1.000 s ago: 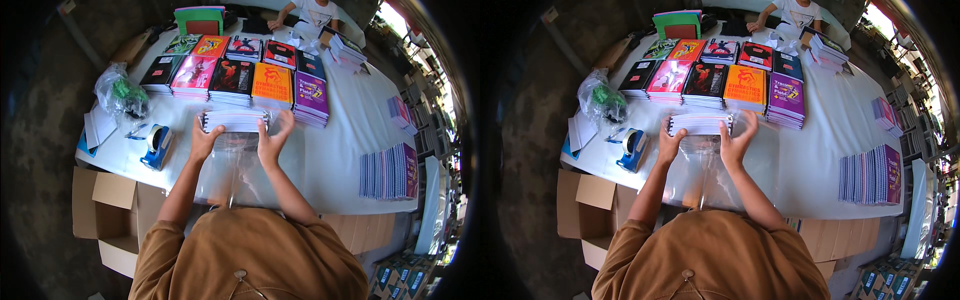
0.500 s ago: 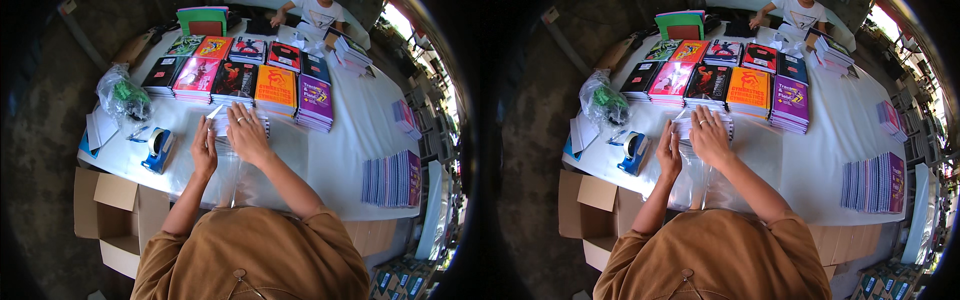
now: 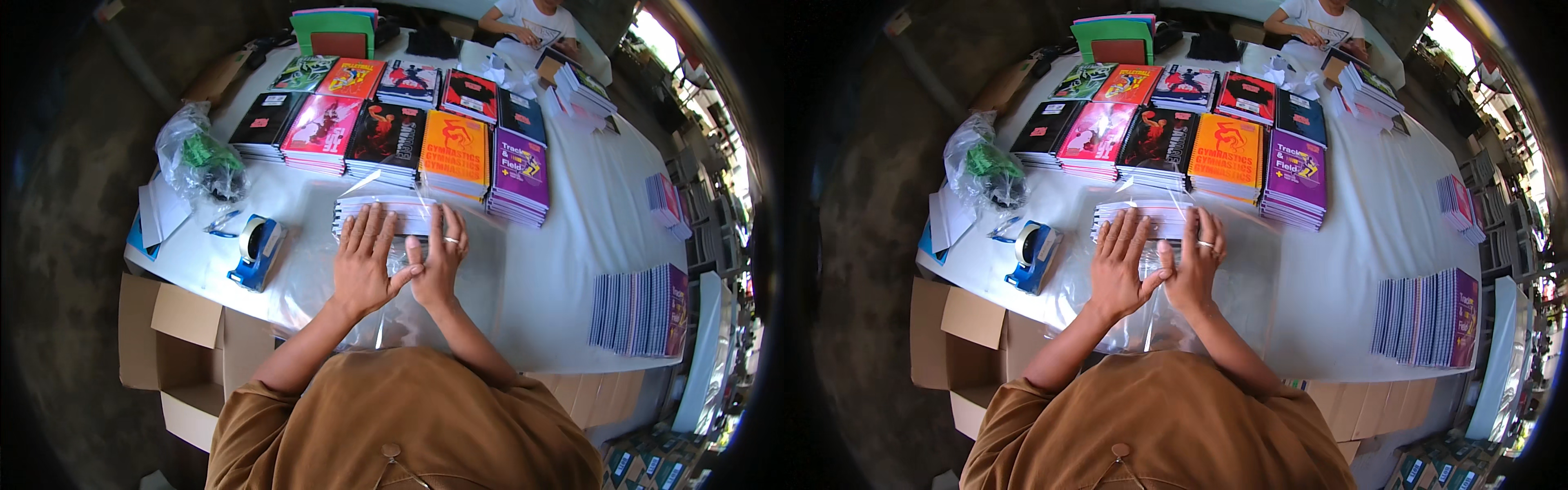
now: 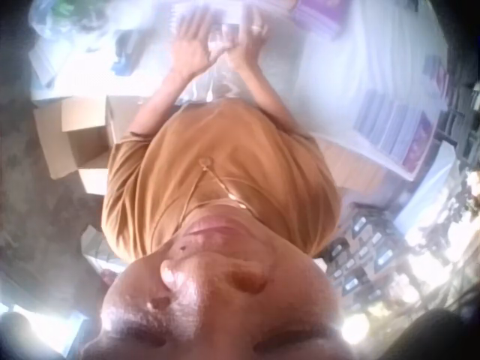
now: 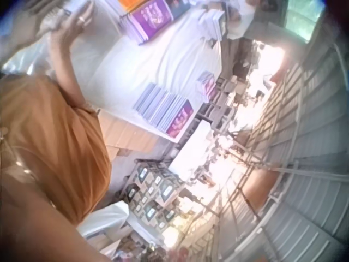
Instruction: The person gathers notebooks from a table, places them into a plastic sleeve, and secures the sleeve with tape.
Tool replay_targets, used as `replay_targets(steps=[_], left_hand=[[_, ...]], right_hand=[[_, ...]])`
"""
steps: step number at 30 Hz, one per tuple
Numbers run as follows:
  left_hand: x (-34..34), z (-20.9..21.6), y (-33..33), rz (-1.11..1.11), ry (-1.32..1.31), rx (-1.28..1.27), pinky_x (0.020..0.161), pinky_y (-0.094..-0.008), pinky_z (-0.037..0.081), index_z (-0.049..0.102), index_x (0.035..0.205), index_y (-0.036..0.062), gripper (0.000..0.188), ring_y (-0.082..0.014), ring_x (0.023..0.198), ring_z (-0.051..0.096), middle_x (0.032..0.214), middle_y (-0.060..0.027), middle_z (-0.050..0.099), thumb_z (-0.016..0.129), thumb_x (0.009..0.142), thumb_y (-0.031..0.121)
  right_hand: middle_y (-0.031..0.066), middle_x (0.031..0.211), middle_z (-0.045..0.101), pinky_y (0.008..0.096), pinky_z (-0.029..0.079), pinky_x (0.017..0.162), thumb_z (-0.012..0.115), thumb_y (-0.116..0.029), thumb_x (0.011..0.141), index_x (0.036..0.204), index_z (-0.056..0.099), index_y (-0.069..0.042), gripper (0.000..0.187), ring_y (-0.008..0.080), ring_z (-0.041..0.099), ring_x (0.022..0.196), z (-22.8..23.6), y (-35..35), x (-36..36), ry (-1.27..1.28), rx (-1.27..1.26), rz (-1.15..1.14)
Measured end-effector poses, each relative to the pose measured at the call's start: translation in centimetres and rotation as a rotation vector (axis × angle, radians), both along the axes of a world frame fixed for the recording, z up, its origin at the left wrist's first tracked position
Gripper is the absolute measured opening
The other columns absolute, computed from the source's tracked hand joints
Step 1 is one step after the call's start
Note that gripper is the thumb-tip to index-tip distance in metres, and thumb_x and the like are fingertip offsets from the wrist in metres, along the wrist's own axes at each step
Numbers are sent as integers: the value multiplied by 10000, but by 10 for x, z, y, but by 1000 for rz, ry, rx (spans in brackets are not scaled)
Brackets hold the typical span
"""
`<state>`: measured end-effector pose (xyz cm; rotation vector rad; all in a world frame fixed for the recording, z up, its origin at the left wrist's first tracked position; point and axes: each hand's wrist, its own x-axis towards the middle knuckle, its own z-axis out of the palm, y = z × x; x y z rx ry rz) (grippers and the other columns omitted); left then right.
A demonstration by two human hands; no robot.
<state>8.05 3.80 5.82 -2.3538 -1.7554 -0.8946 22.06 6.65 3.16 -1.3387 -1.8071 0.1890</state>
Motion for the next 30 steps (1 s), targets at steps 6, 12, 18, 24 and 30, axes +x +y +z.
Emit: replay_targets(steps=[6, 12, 18, 24, 30], left_hand=[[0, 0, 2, -17, -37, -19, 1064, -474, 213, 285, 1355, -59, 991, -403, 1272, 330, 1347, -264, 367, 388, 765, 731], [-5, 29, 0, -102, -611, -274, 1050, -461, 242, 30, 1398, -32, 1079, -436, 1250, 352, 1333, -319, 349, 321, 746, 777], [-47, 49, 35, -255, -1349, -550, 1012, -427, 306, -77, 1437, 100, 871, -343, 1248, 389, 1373, -269, 337, 246, 864, 671], [-69, 43, 122, -221, -511, -430, 917, -322, 404, 411, 1284, -14, 591, -222, 1038, 557, 1208, -179, 536, 588, 862, 360], [-26, 39, 65, -269, -220, -198, 733, -324, 518, 680, 914, 42, 142, -276, 813, 655, 916, -136, 668, 620, 823, 133]], right_hand=[[170, 1383, 379, 470, 169, 1076, 504, -290, 859, 1317, 413, -11, 544, 304, 317, 1307, 7, -3, -17, -278, 93, 154], [220, 1358, 375, 493, 208, 1050, 529, -364, 849, 1347, 417, -161, 549, 363, 330, 1278, 16, -5, -30, -317, 75, 138], [223, 1324, 388, 487, 214, 1044, 505, -419, 862, 1315, 452, -196, 508, 362, 322, 1260, 18, -7, -32, -365, 52, 87], [200, 1307, 411, 483, 236, 1033, 497, -383, 873, 1284, 484, -204, 448, 347, 347, 1240, 25, -13, -39, -377, 82, 89], [132, 1187, 481, 479, 275, 1017, 553, -192, 810, 1041, 623, -111, 255, 304, 387, 1202, 9, -4, -32, -316, 148, 83]])
